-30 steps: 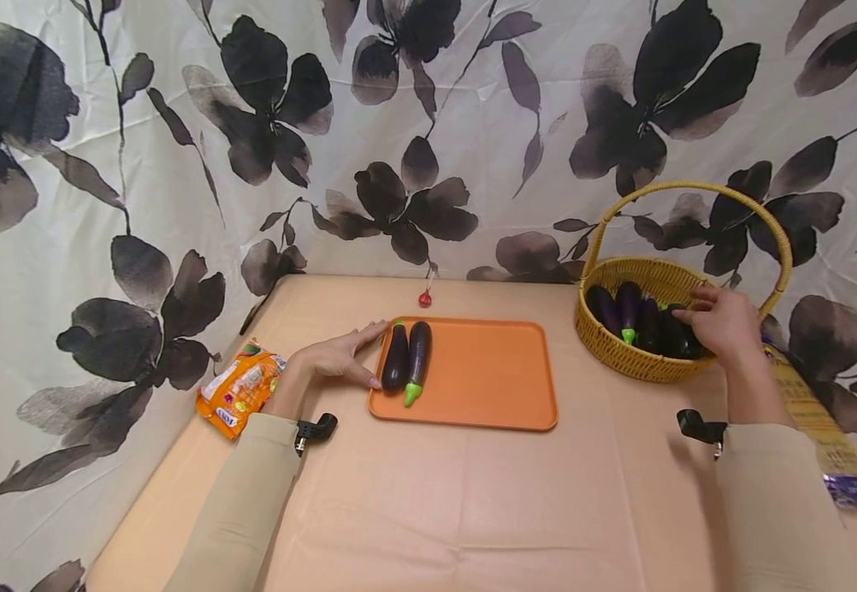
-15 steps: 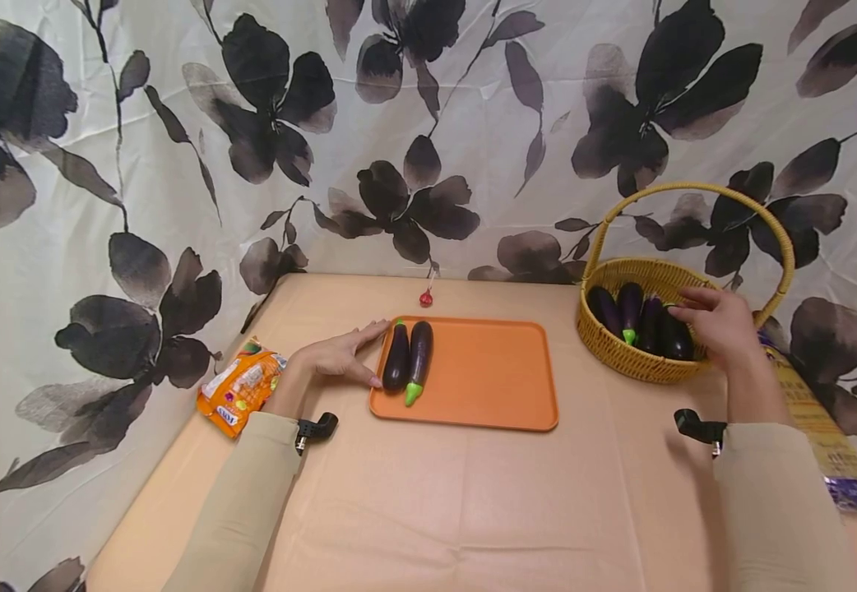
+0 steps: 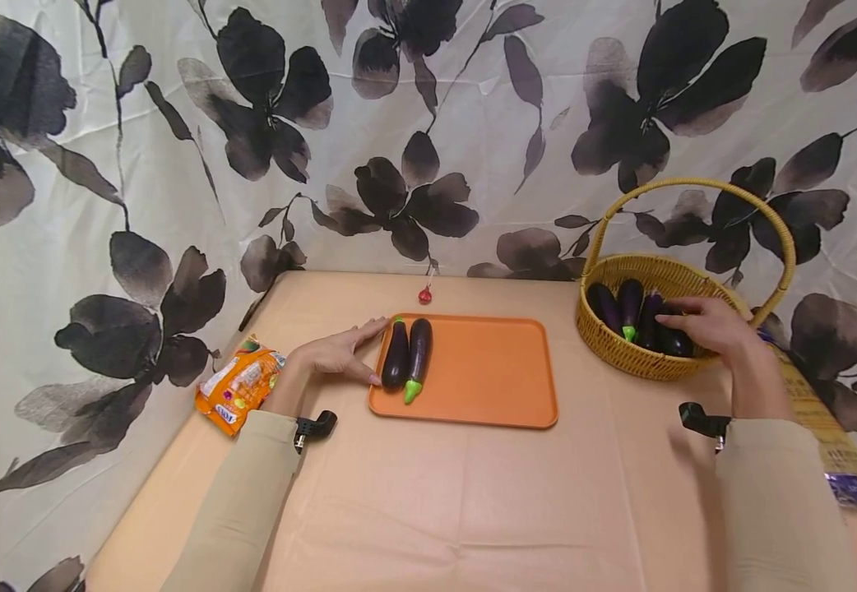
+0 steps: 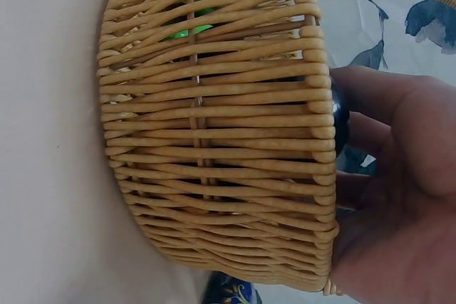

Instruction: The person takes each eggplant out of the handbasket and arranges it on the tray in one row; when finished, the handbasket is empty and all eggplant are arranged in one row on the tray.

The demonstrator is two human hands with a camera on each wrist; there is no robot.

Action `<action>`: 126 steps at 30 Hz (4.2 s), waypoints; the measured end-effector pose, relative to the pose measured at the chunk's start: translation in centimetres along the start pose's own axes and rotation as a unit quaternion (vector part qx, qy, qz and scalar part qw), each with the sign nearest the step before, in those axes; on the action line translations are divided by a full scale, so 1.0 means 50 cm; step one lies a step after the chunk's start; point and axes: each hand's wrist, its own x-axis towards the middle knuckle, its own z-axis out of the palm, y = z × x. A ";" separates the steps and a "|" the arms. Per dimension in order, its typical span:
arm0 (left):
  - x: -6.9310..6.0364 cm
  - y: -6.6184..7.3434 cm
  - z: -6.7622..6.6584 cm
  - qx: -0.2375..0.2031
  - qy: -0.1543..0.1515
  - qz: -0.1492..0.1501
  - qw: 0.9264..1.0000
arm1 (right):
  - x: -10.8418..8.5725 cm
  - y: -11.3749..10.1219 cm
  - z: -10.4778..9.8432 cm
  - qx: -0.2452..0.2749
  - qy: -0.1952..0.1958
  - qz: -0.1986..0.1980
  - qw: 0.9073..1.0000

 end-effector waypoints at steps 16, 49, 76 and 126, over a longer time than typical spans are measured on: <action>0.000 0.002 0.000 0.006 0.003 -0.002 1.000 | 0.008 0.002 -0.014 -0.034 -0.059 -0.020 0.997; -0.009 -0.005 -0.004 0.008 -0.004 0.004 1.000 | -0.057 -0.106 0.071 0.240 0.213 -0.050 0.946; -0.011 0.003 -0.001 -0.003 -0.003 -0.004 1.000 | -0.051 -0.246 0.197 0.185 0.070 -0.182 0.963; -0.012 0.005 -0.003 0.000 -0.003 0.003 1.000 | 0.024 -0.391 0.410 0.119 -0.102 -0.201 0.967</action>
